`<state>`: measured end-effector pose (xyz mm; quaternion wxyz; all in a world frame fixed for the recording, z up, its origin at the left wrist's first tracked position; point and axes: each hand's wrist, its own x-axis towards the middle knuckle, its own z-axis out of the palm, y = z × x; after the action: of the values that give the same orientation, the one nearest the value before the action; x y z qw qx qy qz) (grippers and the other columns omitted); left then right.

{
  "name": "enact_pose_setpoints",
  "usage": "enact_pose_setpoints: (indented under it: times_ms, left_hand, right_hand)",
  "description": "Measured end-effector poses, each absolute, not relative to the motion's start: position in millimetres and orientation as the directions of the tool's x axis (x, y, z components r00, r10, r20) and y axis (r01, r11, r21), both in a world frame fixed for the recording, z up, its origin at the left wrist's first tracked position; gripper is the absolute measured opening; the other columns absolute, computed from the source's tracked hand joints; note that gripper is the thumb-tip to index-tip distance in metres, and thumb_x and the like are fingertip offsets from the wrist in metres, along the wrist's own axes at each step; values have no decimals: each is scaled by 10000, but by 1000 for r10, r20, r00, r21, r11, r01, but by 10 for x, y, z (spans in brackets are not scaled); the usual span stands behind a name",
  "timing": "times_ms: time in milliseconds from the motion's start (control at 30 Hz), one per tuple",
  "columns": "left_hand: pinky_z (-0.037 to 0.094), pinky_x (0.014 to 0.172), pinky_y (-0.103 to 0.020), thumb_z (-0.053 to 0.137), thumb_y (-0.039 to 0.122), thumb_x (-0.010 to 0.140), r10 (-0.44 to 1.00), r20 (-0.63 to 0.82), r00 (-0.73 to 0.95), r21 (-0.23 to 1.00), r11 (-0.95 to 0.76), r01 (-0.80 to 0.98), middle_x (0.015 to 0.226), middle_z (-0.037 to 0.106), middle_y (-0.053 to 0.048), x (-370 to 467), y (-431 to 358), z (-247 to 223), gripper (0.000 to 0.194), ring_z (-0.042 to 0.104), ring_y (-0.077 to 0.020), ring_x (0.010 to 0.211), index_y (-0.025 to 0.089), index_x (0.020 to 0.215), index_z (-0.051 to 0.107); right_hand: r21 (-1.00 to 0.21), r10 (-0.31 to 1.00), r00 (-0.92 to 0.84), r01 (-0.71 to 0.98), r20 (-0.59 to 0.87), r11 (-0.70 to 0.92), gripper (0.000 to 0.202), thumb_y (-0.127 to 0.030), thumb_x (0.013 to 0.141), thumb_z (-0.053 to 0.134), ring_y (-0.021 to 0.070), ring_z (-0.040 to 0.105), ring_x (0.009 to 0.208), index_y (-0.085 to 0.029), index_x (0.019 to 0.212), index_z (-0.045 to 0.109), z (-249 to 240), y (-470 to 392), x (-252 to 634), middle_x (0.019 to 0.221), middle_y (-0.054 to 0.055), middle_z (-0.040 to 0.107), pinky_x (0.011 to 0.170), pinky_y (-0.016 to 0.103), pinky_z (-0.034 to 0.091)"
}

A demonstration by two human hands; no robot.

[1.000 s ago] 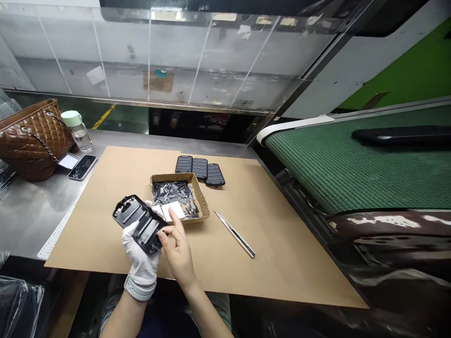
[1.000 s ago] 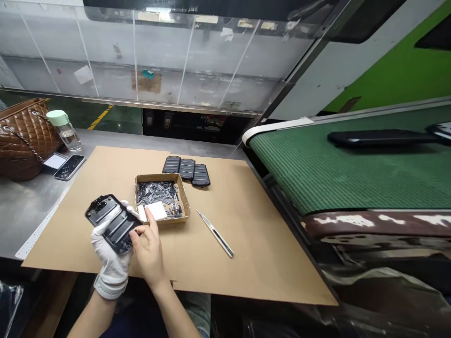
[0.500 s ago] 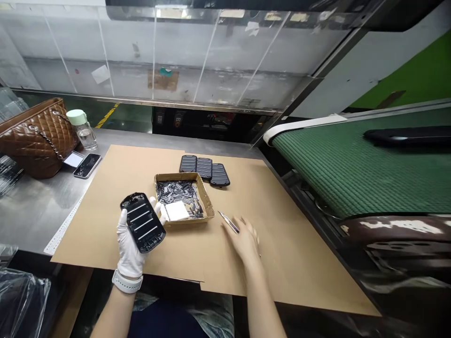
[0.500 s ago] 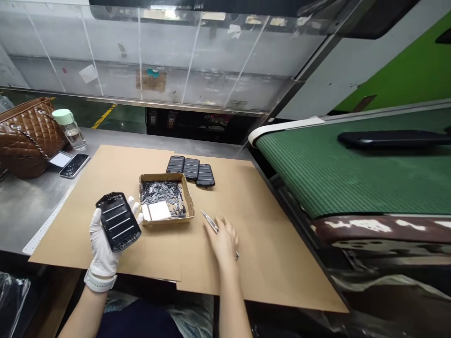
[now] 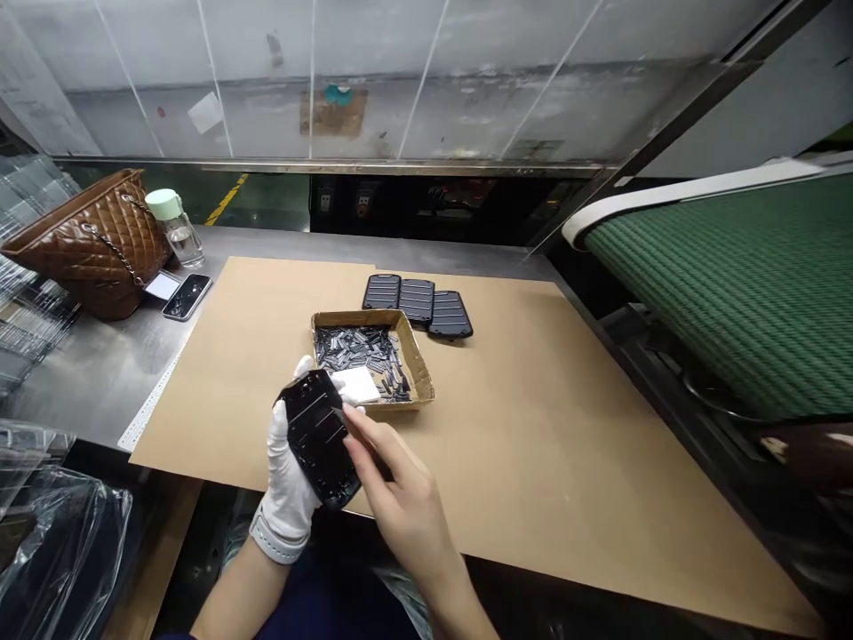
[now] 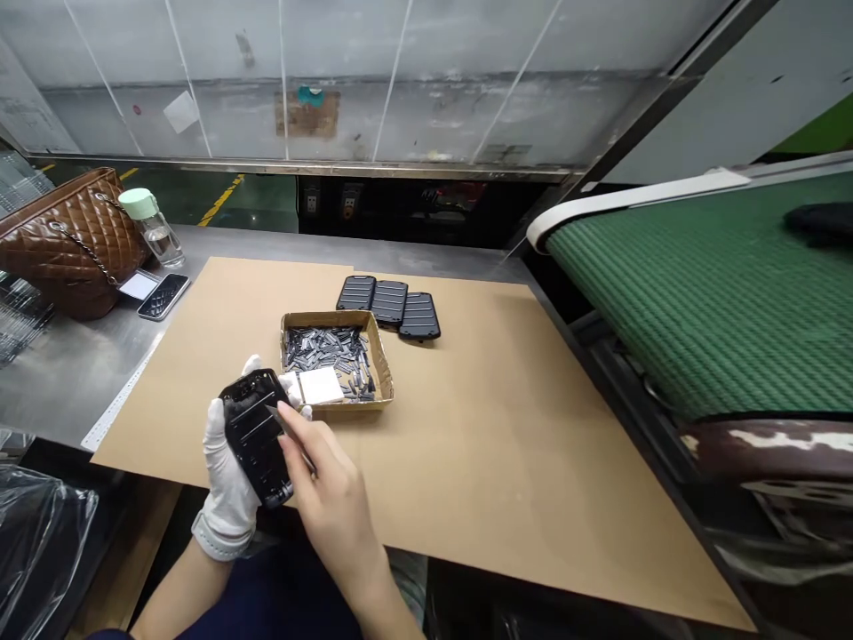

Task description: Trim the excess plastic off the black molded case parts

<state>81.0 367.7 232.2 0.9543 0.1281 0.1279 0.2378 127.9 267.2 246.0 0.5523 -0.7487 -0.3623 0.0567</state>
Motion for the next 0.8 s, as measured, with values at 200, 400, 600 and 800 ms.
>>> enact_pose_setpoints:
  times_ms: [200,400,600,800]
  left_hand:
    - [338,1105,-305,500,503,869,592,-142,793,362,777,-515,1231,656,2,774,3499,2336,414,505,-182,1255,293,1194,648]
    - [327,1121,-433,524,560,820,577,-202,791,388,789,-477,1197,667,-22,771,3464,2349,418,413,-266,1333,276,1057,718]
    - [319,1127,-418,543,545,811,602,-213,770,404,771,-492,1161,684,-20,769,3471,2355,394,433,-259,1318,267,1018,731]
    - [267,1143,-288,595,529,792,575,-221,787,396,791,-467,1138,697,-5,771,3497,2317,382,500,-201,1263,259,1026,731]
  right_hand:
    - [-813,568,706,573,423,-107,365,-166,925,500,182,642,1091,-221,1277,582,2508,2844,1217,1150,73,692,924,285,535]
    - [-784,568,684,611,457,-105,382,-144,921,505,173,650,1067,-227,1287,580,2524,2833,1227,1113,69,706,916,272,527]
    - [-786,563,687,610,459,-103,383,-136,919,504,167,663,1033,-219,1284,586,2532,2844,1225,1089,77,707,878,242,535]
    - [-783,594,667,614,449,-98,368,-143,918,505,159,688,947,-225,1264,602,2503,2848,1214,1036,69,720,850,246,552]
